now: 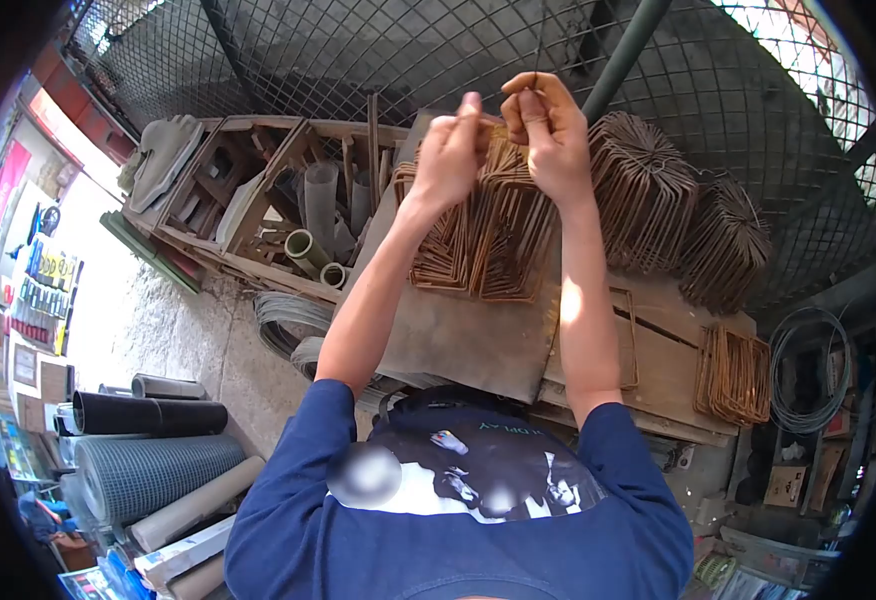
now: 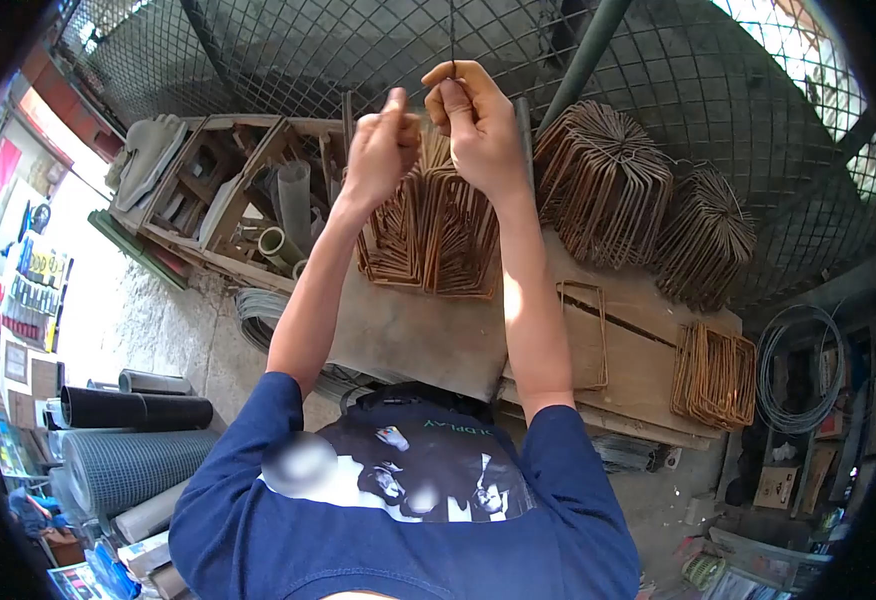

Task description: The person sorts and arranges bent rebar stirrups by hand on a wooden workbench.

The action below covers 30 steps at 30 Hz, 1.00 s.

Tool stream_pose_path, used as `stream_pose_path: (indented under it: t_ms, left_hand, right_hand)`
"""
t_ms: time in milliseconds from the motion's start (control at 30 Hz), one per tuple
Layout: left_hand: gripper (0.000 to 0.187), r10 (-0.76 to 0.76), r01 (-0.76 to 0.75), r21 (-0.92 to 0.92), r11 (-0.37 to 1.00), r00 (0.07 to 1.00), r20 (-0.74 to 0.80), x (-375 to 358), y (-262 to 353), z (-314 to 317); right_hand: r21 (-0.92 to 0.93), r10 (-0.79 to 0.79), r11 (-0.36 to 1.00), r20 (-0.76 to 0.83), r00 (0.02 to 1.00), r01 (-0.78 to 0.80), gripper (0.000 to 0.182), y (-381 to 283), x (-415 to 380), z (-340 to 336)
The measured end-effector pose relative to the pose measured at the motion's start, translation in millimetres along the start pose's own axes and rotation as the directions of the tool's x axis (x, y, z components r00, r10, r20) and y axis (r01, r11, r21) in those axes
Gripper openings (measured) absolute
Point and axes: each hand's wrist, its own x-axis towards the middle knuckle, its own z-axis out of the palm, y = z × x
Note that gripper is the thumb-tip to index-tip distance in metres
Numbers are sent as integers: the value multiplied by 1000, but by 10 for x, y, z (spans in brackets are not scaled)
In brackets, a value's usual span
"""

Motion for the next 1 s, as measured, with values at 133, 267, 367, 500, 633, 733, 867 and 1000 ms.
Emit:
stream_pose_path:
  t_ms: [133, 267, 367, 500, 633, 733, 867, 1000]
  left_hand:
    - [45, 154, -186, 188, 964, 973, 172, 94, -258, 7]
    - [41, 144, -250, 318, 914, 936, 320, 112, -340, 16]
    - [38, 89, -226, 570, 790, 962, 258, -16, -113, 60]
    - [29, 261, -507, 662, 551, 859, 440, -108, -110, -58]
    - [26, 398, -517, 689, 507, 850, 345, -238, -221, -201]
    - [30, 553, -626, 713, 315, 732, 398, -39, -262, -271]
    - [33, -18, -393, 909, 136, 917, 399, -135, 272, -116]
    - [37, 171, -377, 922, 93, 918, 358, 16, 12, 18]
  right_hand:
    - [-4, -109, 994, -75, 991, 109, 15, 13, -143, 59]
    - [82, -226, 966, -201, 953, 246, 18, 161, -157, 107]
    - [231, -139, 958, -155, 978, 173, 19, 112, -184, 178]
    - [403, -96, 904, -130, 987, 141, 20, 104, -102, 158]
    - [416, -69, 902, -129, 989, 117, 23, 57, -127, 335]
    - [100, -224, 965, -166, 960, 242, 23, 161, -137, 510]
    - [188, -206, 954, -163, 965, 235, 24, -7, -169, 558]
    - [-15, -249, 963, -424, 870, 268, 21, 117, -89, 392]
